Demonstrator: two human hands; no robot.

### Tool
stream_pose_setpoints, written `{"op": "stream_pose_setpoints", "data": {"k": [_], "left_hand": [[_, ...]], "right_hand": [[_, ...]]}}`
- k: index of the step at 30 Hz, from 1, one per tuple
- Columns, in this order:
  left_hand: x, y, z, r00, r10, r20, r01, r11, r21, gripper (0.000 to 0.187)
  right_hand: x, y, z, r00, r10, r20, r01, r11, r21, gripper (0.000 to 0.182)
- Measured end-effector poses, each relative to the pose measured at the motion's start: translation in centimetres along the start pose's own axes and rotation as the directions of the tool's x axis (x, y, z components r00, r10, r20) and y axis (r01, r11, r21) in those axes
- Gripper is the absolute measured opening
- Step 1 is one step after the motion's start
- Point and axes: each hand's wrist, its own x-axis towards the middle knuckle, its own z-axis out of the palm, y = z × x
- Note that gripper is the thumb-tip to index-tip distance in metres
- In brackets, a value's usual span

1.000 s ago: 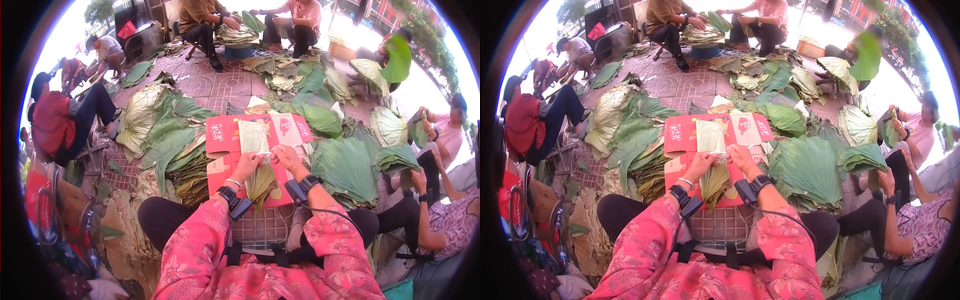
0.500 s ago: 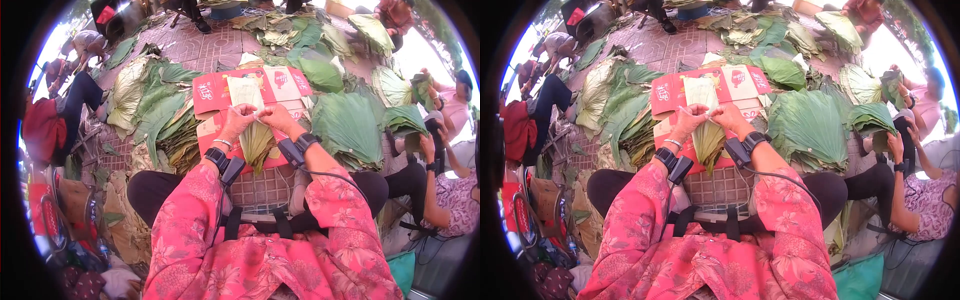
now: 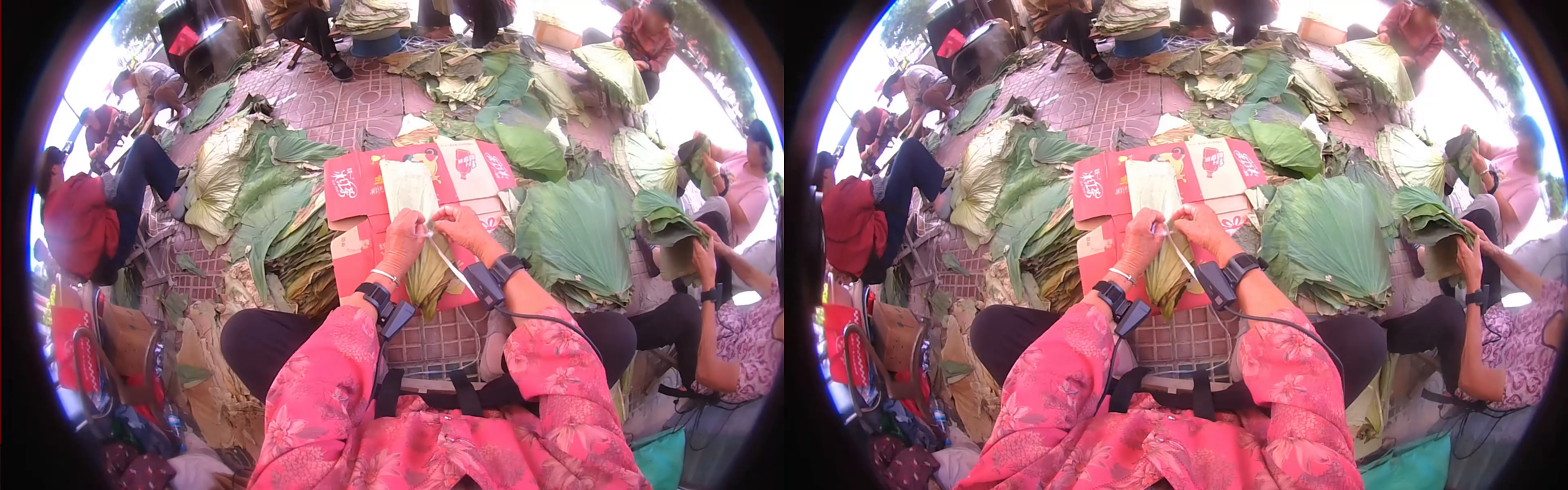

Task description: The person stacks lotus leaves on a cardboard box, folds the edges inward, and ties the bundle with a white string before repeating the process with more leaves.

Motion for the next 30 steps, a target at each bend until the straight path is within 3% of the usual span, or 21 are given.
{"op": "stream_pose_setpoints", "data": {"k": [3, 6, 9, 15, 18, 21, 24, 26, 29, 30], "left_hand": [[0.0, 0.5, -0.7, 0.997, -0.021, 0.068, 0.025, 0.998, -0.053, 0.01], [0.2, 0.4, -0.2, 0.998, 0.016, -0.06, -0.018, 0.999, -0.039, 0.01], [0.2, 0.9, 0.2, 0.982, -0.049, -0.181, 0.047, 0.999, -0.011, 0.01], [-0.2, 0.7, -0.6, 0.972, -0.236, 0.006, 0.236, 0.966, -0.105, 0.01], [-0.3, 0.4, -0.6, 0.979, -0.204, 0.017, 0.201, 0.946, -0.255, 0.008], [-0.6, -0.2, -1.0, 0.977, -0.215, 0.007, 0.21, 0.948, -0.24, 0.006], [-1.3, -1.0, -1.4, 0.984, -0.171, -0.057, 0.172, 0.985, 0.009, 0.005], [-1.9, -1.5, -1.6, 0.971, -0.236, -0.044, 0.238, 0.97, 0.053, 0.008], [-2.0, -0.9, -1.9, 0.95, -0.3, -0.093, 0.308, 0.946, 0.102, 0.018], [-2.1, -0.4, -2.2, 0.942, -0.316, -0.117, 0.329, 0.937, 0.115, 0.022]], "right_hand": [[0.3, -0.1, 0.5, 0.998, -0.064, -0.014, 0.064, 0.998, -0.003, 0.019], [0.1, -1.3, 0.6, 0.998, -0.017, 0.068, 0.011, 0.997, 0.083, 0.018], [0.1, -1.7, 0.3, 0.988, 0.02, 0.154, -0.038, 0.992, 0.116, 0.019], [0.8, -0.3, -0.1, 0.986, -0.004, 0.167, -0.018, 0.992, 0.126, 0.016], [0.9, -0.3, -0.2, 0.995, 0.013, 0.101, -0.02, 0.997, 0.069, 0.015], [0.7, -0.7, -0.3, 1.0, -0.011, -0.024, 0.009, 0.995, -0.098, 0.017], [0.2, -0.1, -0.9, 0.989, -0.112, -0.1, 0.072, 0.938, -0.339, 0.015], [-0.2, 1.9, -1.0, 0.974, -0.177, -0.144, 0.097, 0.894, -0.438, 0.011], [-0.2, 3.3, -0.7, 0.966, -0.212, -0.146, 0.13, 0.892, -0.434, 0.013], [-0.4, 3.1, -0.8, 0.983, -0.115, -0.145, 0.064, 0.946, -0.317, 0.016]]}}
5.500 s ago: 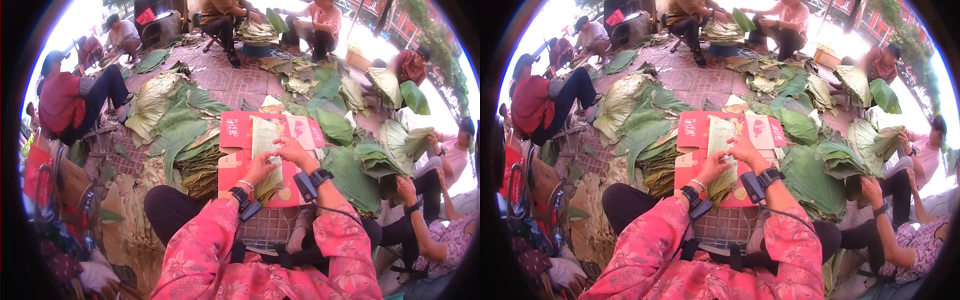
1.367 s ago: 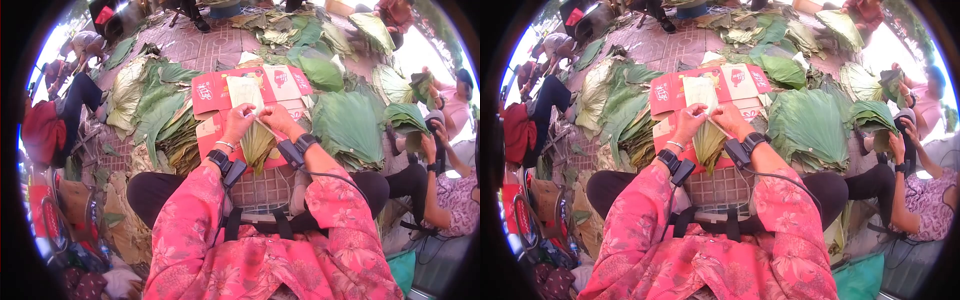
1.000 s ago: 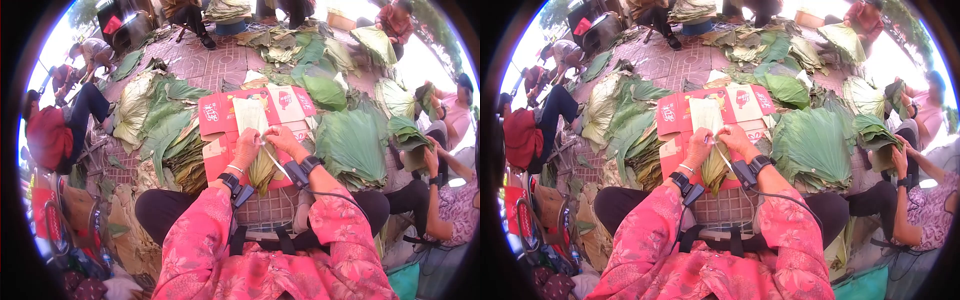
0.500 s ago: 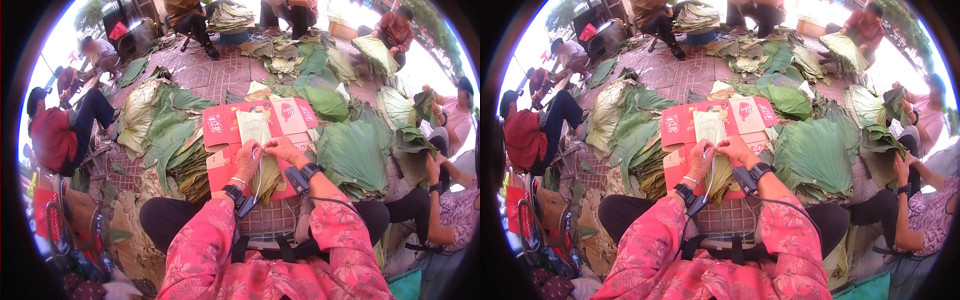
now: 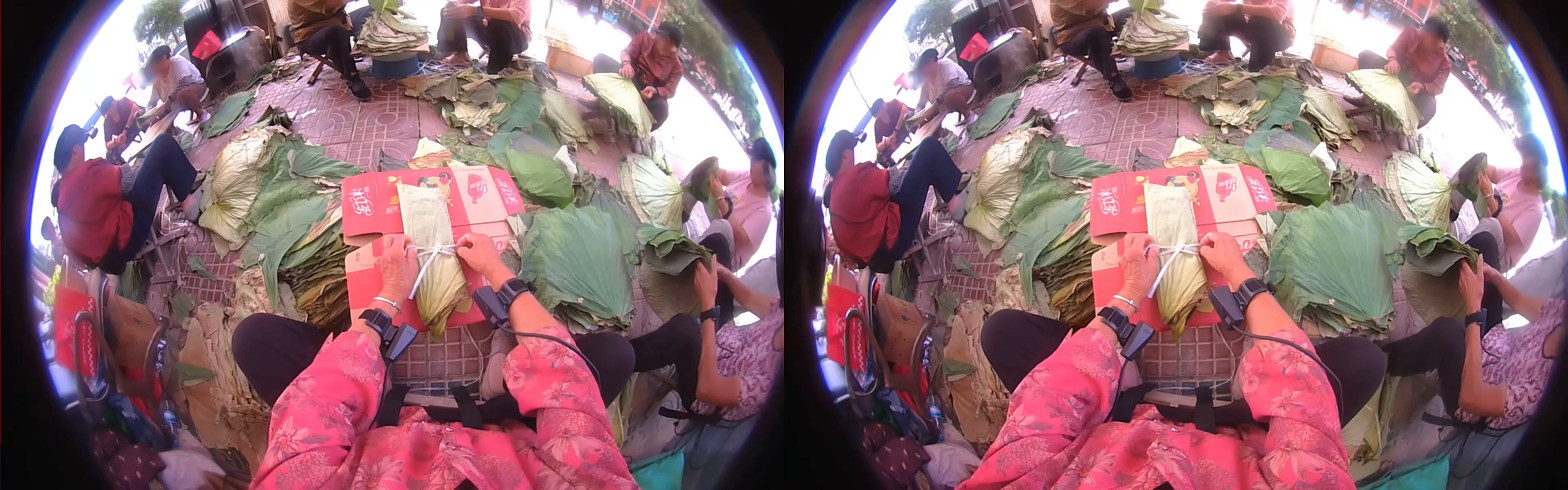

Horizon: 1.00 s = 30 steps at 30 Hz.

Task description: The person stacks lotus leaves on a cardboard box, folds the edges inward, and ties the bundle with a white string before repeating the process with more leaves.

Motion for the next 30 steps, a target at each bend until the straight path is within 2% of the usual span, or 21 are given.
{"op": "stream_pose_setpoints", "data": {"k": [2, 5, 8, 11, 12, 14, 15, 16, 17, 19, 20, 23, 26, 29, 30], "left_hand": [[0.1, 0.6, -0.6, 0.998, -0.061, 0.012, 0.061, 0.998, -0.033, 0.03], [0.1, -0.4, 0.1, 0.992, -0.122, 0.016, 0.123, 0.991, -0.047, 0.036], [0.3, -0.7, 0.2, 0.983, -0.174, 0.058, 0.18, 0.973, -0.143, 0.038], [0.8, 0.5, -1.0, 0.981, -0.187, 0.053, 0.194, 0.954, -0.23, 0.041], [0.9, 0.8, -1.3, 0.981, -0.188, 0.042, 0.192, 0.949, -0.249, 0.042], [0.9, -0.1, -1.0, 0.977, -0.213, -0.016, 0.208, 0.967, -0.148, 0.042], [1.3, -0.8, -0.8, 0.974, -0.219, -0.051, 0.213, 0.972, -0.098, 0.042], [1.5, -0.8, -1.0, 0.96, -0.265, -0.092, 0.242, 0.948, -0.207, 0.043], [1.7, -0.8, -1.1, 0.976, -0.129, -0.174, 0.104, 0.983, -0.151, 0.044], [1.9, 1.7, -3.0, 0.944, 0.146, -0.295, -0.153, 0.988, -0.002, 0.045], [2.2, 2.4, -3.6, 0.99, 0.135, -0.045, -0.139, 0.985, -0.1, 0.05], [1.1, 4.5, -1.6, 0.968, 0.111, 0.223, -0.182, 0.928, 0.325, 0.066], [-0.7, 1.8, 0.4, 0.885, 0.037, 0.464, -0.242, 0.888, 0.391, 0.085], [-1.2, 0.8, 0.9, 0.879, 0.049, 0.475, -0.283, 0.855, 0.435, 0.091], [-1.1, 0.7, 0.9, 0.874, 0.036, 0.484, -0.283, 0.848, 0.449, 0.092]], "right_hand": [[-0.1, -0.5, -0.7, 0.982, 0.169, 0.089, -0.184, 0.959, 0.214, 0.022], [-0.6, -2.5, -1.5, 0.928, 0.266, 0.261, -0.337, 0.898, 0.284, 0.034], [-0.6, -0.8, 0.2, 0.972, 0.121, 0.201, -0.188, 0.913, 0.361, 0.036], [-1.4, -1.6, 0.9, 0.982, 0.153, 0.109, -0.188, 0.808, 0.558, 0.036], [-1.7, -2.1, 0.5, 0.975, 0.178, 0.132, -0.222, 0.81, 0.542, 0.038], [-2.4, -3.1, -0.1, 0.956, 0.229, 0.181, -0.291, 0.812, 0.506, 0.042], [-1.9, -2.8, 0.2, 0.973, 0.222, 0.06, -0.226, 0.869, 0.441, 0.042], [-1.4, -2.0, 0.5, 0.977, 0.202, -0.061, -0.167, 0.916, 0.365, 0.042], [-1.1, -1.2, 0.9, 0.968, 0.173, -0.179, -0.119, 0.953, 0.28, 0.042], [-0.2, -2.2, 0.7, 0.943, -0.118, -0.312, 0.128, 0.992, 0.013, 0.045], [0.1, -3.1, 0.6, 0.9, -0.267, -0.346, 0.237, 0.963, -0.127, 0.047], [1.1, -8.6, 0.3, 0.912, -0.373, -0.171, 0.306, 0.896, -0.321, 0.051], [3.1, -6.9, 3.4, 0.877, -0.476, -0.06, 0.407, 0.804, -0.435, 0.055], [3.0, -4.3, 5.9, 0.962, -0.218, 0.164, 0.272, 0.823, -0.498, 0.056], [3.3, -3.8, 6.4, 0.963, -0.222, 0.155, 0.27, 0.821, -0.503, 0.058]]}}
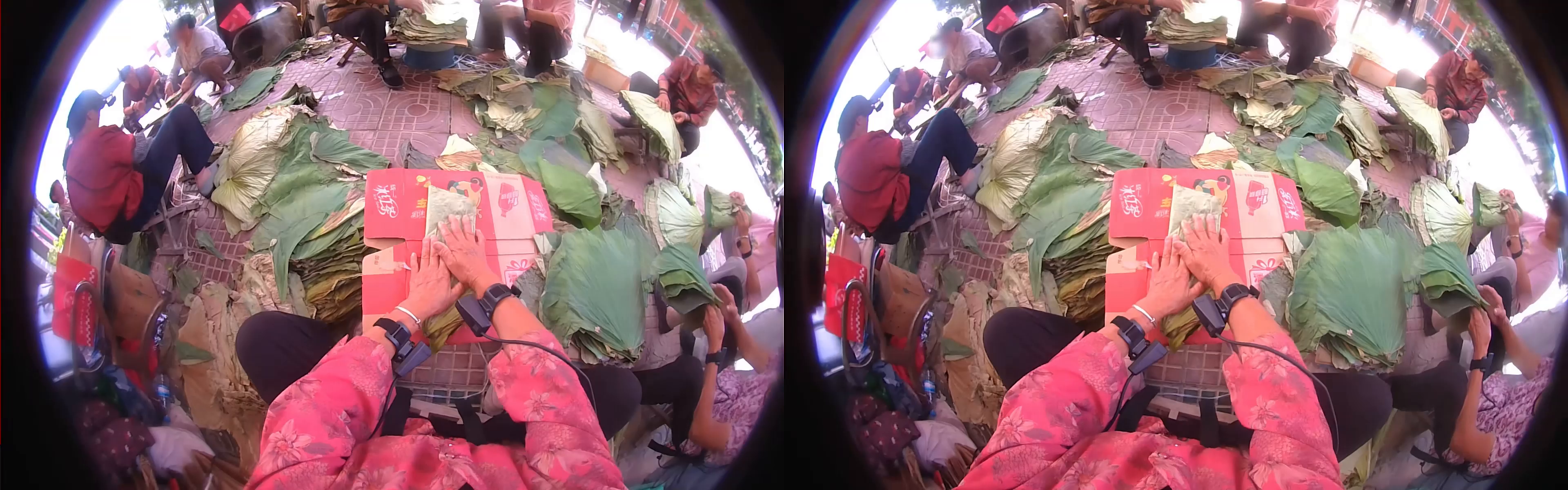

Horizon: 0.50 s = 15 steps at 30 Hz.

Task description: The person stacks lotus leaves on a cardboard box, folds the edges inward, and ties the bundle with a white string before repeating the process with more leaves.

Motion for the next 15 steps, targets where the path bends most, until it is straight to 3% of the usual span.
{"op": "stream_pose_setpoints", "data": {"k": [3, 6, 9, 12, 15], "left_hand": [[0.1, 0.2, 0.0, 1.0, -0.012, -0.003, 0.011, 0.996, -0.088, 0.092], [0.4, 0.1, -0.5, 0.999, -0.01, 0.031, 0.013, 0.994, -0.11, 0.092], [0.5, -1.6, -1.7, 0.995, 0.065, 0.072, -0.037, 0.94, -0.339, 0.091], [-1.9, -0.5, -5.8, 0.999, -0.002, 0.042, 0.014, 0.956, -0.294, 0.093], [-4.5, 0.4, -4.6, 0.986, 0.098, 0.136, -0.064, 0.97, -0.235, 0.095]], "right_hand": [[-0.1, 0.8, 0.9, 0.998, -0.033, -0.046, 0.034, 0.999, 0.034, 0.057], [0.1, 0.6, 0.3, 1.0, -0.022, 0.003, 0.022, 0.999, -0.037, 0.055], [1.0, 1.6, -0.6, 0.993, 0.008, 0.115, -0.021, 0.993, 0.117, 0.056], [0.6, 2.1, -2.7, 0.991, -0.019, -0.136, 0.065, 0.937, 0.344, 0.055], [-2.9, -0.4, -3.4, 0.993, -0.081, -0.086, 0.092, 0.988, 0.127, 0.054]]}}
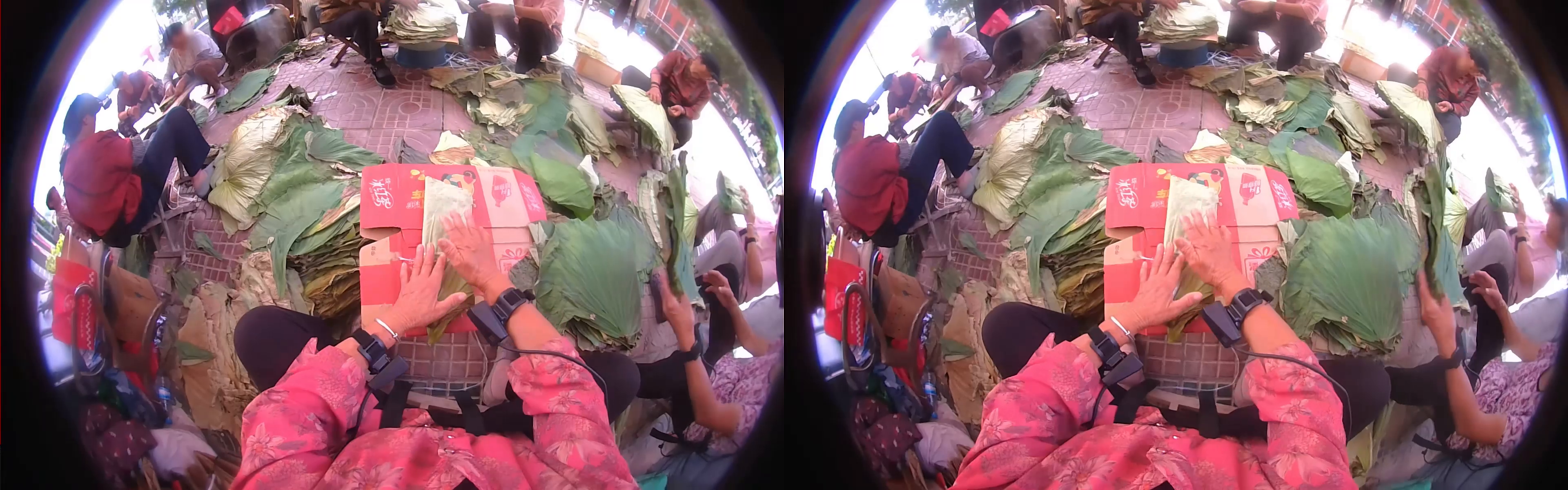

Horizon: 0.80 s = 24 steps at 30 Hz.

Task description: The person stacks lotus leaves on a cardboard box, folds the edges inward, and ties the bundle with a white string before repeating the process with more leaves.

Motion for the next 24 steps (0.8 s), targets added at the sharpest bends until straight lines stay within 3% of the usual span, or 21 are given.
{"op": "stream_pose_setpoints", "data": {"k": [3, 4, 9, 10, 12, 13, 15, 18, 19, 20, 23, 24], "left_hand": [[-0.5, -0.3, 3.0, 0.999, 0.016, -0.029, -0.012, 0.994, 0.11, 0.097], [-0.3, -0.4, 3.1, 0.999, 0.007, -0.045, 0.0, 0.987, 0.158, 0.097], [0.2, -0.8, 1.9, 1.0, 0.019, 0.013, -0.019, 0.999, 0.051, 0.094], [0.0, -0.7, 1.4, 0.999, 0.023, 0.035, -0.024, 0.999, 0.03, 0.092], [-1.1, -0.5, 1.1, 0.992, -0.032, -0.118, 0.028, 0.999, -0.035, 0.089], [-1.9, -0.3, 1.3, 0.98, -0.069, -0.188, 0.055, 0.996, -0.076, 0.088], [-3.2, 0.6, 1.5, 0.992, -0.022, -0.123, 0.028, 0.998, 0.049, 0.086], [-4.0, 0.1, 4.3, 0.995, -0.027, -0.092, 0.04, 0.989, 0.141, 0.086], [-3.8, 0.1, 4.6, 0.994, -0.024, -0.103, 0.04, 0.986, 0.161, 0.086], [-3.6, 0.0, 4.8, 0.994, -0.017, -0.109, 0.036, 0.983, 0.179, 0.086], [-3.8, 0.7, 2.3, 0.995, -0.066, -0.072, 0.058, 0.993, -0.099, 0.081], [-3.4, 0.2, 2.6, 0.979, -0.029, -0.204, -0.013, 0.98, -0.199, 0.073]], "right_hand": [[-2.3, -0.6, 2.4, 0.999, 0.012, 0.048, -0.002, 0.981, -0.196, 0.054], [-1.8, -0.2, 2.7, 0.998, 0.018, 0.061, -0.006, 0.982, -0.188, 0.053], [-1.2, -0.1, 2.0, 0.981, 0.082, 0.177, -0.06, 0.99, -0.128, 0.051], [-1.0, 1.1, 2.4, 0.992, 0.07, 0.101, -0.076, 0.995, 0.06, 0.051], [-1.0, 2.3, 2.1, 0.995, 0.088, -0.036, -0.064, 0.901, 0.429, 0.051], [-1.9, 1.9, 1.8, 0.99, 0.118, -0.072, -0.079, 0.91, 0.407, 0.052], [-3.3, 1.1, 0.5, 0.973, 0.17, -0.156, -0.105, 0.927, 0.36, 0.053], [-6.0, -1.8, 2.2, 0.991, 0.126, 0.053, -0.116, 0.979, -0.165, 0.056], [-6.4, -2.1, 2.6, 0.994, 0.111, -0.022, -0.113, 0.98, -0.167, 0.057], [-6.2, -2.2, 2.9, 0.991, 0.135, 0.004, -0.133, 0.981, -0.144, 0.058], [-5.5, -2.0, 1.6, 0.978, 0.198, 0.067, -0.197, 0.98, -0.025, 0.061], [-5.6, -1.8, 1.4, 0.973, 0.23, -0.022, -0.227, 0.969, 0.094, 0.063]]}}
